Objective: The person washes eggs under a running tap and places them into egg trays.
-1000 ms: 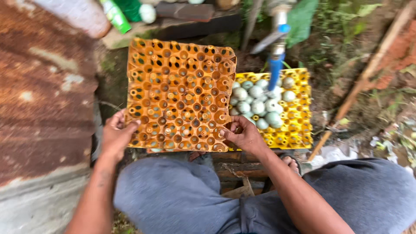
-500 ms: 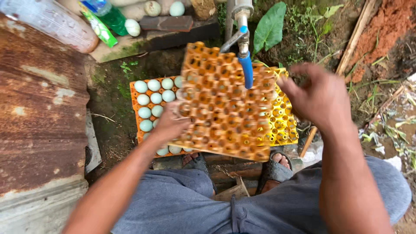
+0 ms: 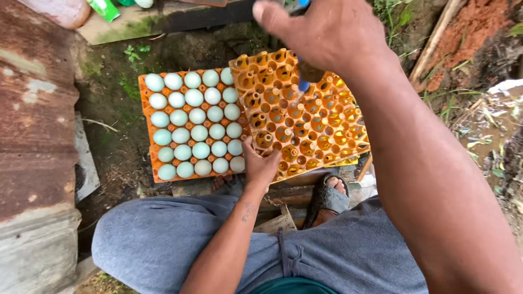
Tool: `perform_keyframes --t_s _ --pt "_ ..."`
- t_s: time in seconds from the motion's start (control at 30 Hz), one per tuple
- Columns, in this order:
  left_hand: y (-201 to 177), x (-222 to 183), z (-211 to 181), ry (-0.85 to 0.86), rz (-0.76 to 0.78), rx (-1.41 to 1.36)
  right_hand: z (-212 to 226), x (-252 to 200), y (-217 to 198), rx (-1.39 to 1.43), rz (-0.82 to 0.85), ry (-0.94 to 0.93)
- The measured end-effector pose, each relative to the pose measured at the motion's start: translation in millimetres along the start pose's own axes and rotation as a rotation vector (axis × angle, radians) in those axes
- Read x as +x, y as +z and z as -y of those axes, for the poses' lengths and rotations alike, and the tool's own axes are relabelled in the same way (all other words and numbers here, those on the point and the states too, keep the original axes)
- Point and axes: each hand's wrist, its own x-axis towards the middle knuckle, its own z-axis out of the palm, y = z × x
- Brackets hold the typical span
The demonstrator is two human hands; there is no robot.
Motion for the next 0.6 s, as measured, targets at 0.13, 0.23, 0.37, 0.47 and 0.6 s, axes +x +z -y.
perform_keyframes --t_s 0.13,0.23,0.37,0.47,0.6 --pt "14.7 4.2 -4.1 0.091 -0.134 -0.091 17.1 -11.3 -22.9 0.083 0.237 0.051" --pt "20.7 -0.5 -10.5 -0.059 -0.09 -0.062 5.8 -10.6 -24.1 0.111 0.288 0.086" --pt "28.6 3.0 -13.7 -0.015 -0.106 -0.103 -6.3 -4.1 -25.8 -0.062 0.328 0.014" --pt "28.5 0.7 -24.6 -0.031 -0.103 -0.149 6.4 -7.4 -34.9 -0.153 0.379 0.057" --pt "33.4 4.7 -29.2 -0.02 -0.073 -0.275 -23.8 -1.8 -18.0 -0.057 0.308 -0.089"
